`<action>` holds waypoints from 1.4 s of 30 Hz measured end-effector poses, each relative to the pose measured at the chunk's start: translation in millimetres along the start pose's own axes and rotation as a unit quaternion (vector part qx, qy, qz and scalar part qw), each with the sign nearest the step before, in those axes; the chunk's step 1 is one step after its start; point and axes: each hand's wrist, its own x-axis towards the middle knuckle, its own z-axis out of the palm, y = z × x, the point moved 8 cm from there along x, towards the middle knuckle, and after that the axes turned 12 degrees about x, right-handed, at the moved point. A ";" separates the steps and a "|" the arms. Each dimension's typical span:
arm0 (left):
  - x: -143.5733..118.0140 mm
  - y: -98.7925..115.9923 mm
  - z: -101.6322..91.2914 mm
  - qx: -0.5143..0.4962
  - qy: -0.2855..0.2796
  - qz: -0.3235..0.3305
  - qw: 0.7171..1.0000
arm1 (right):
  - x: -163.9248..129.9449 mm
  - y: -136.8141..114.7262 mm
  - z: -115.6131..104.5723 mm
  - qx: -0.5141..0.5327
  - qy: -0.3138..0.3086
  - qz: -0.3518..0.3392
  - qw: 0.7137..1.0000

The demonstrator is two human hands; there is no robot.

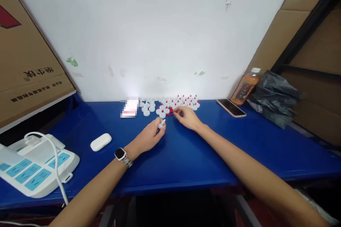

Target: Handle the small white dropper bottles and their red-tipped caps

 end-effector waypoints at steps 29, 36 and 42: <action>31.1 -6.7 9.9 0.127 -0.009 0.023 0.992 | -8.8 0.1 16.0 0.422 0.037 0.107 0.900; 20.2 -4.5 15.1 0.171 -0.016 0.037 0.984 | -12.5 -8.3 29.3 0.412 0.006 0.110 0.904; 17.1 0.3 14.2 0.156 -0.017 0.049 0.986 | -15.6 -16.6 31.0 0.392 -0.027 0.092 0.915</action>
